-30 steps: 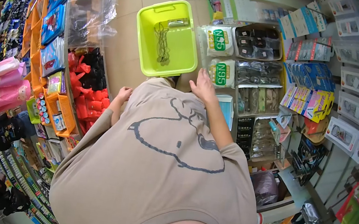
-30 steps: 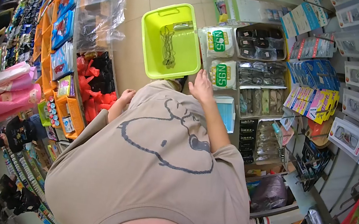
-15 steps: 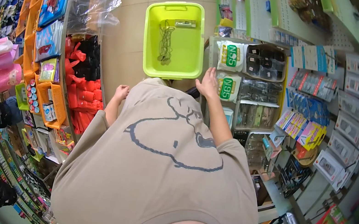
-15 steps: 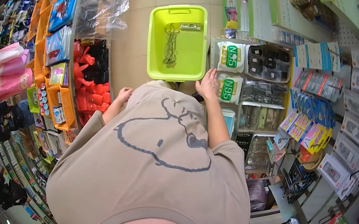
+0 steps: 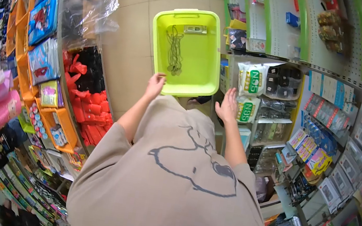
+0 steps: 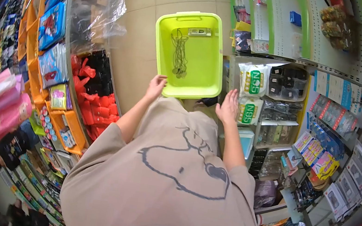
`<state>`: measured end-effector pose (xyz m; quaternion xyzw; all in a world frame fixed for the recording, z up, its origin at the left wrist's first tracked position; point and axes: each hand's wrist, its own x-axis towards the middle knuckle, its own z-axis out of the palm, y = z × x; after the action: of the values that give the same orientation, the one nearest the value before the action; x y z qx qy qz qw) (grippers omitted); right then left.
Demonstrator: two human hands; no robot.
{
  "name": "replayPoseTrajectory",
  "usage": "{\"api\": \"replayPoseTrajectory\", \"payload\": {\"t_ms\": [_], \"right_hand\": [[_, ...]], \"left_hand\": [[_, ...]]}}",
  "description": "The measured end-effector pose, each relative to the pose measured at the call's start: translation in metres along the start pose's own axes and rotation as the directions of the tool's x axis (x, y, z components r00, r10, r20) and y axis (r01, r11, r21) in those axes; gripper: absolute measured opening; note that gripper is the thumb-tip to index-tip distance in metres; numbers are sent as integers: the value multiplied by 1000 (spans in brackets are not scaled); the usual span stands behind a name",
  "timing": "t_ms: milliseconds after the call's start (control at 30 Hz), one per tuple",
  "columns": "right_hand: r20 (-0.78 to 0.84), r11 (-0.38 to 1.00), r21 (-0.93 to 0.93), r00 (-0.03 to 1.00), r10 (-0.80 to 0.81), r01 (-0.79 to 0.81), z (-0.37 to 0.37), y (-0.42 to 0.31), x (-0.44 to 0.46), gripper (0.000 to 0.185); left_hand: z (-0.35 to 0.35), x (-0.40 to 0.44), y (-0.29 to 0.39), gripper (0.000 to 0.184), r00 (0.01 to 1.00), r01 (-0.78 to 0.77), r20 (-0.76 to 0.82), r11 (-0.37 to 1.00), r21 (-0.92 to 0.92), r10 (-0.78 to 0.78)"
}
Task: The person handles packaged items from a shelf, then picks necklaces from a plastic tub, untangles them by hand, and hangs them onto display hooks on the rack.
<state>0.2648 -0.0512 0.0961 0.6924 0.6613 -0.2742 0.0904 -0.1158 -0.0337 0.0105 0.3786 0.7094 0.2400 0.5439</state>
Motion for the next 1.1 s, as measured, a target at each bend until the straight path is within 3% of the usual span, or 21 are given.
{"api": "replayPoseTrajectory", "payload": {"t_ms": [133, 233, 367, 467, 567, 667, 767, 867, 900, 1000, 1100], "right_hand": [[56, 1000, -2, 998, 3, -3, -2, -2, 3, 104], [124, 998, 36, 991, 38, -43, -12, -6, 10, 106], [154, 997, 34, 986, 59, -65, -23, -14, 14, 103], [172, 997, 25, 983, 64, -69, -32, -19, 19, 103], [188, 996, 15, 979, 79, -83, -40, -26, 23, 100], [207, 995, 19, 974, 94, -100, -43, -28, 29, 99], [226, 990, 40, 966, 124, -137, -48, -33, 35, 99], [251, 987, 49, 958, 139, -156, -52, -35, 41, 99], [258, 986, 48, 955, 143, -161, -52, -35, 43, 99], [257, 981, 74, 954, 155, -179, -51, -34, 44, 98], [269, 977, 75, 948, 171, -197, -49, -33, 44, 99]], "left_hand": [[48, 81, 27, 27, 986, 18, 168, 1000, -9, -16], [86, 161, 4, 35, 959, 166, 245, 982, -86, -140], [116, 246, -9, 43, 941, 322, 163, 932, -165, -296], [128, 306, -24, 50, 956, 295, 8, 956, -5, -295], [133, 342, -18, 66, 974, 223, -39, 975, 7, -222], [147, 393, -40, 74, 979, 162, -151, 968, 192, -134], [157, 431, -55, 82, 968, 79, -250, 981, 177, -33], [146, 436, -17, 89, 988, 121, -94, 992, -23, -123], [150, 445, -20, 95, 979, 154, -127, 987, -46, -159], [160, 464, -25, 102, 971, 207, -125, 978, 19, -203], [170, 481, -34, 110, 935, 336, -189, 921, 199, -301]]}}
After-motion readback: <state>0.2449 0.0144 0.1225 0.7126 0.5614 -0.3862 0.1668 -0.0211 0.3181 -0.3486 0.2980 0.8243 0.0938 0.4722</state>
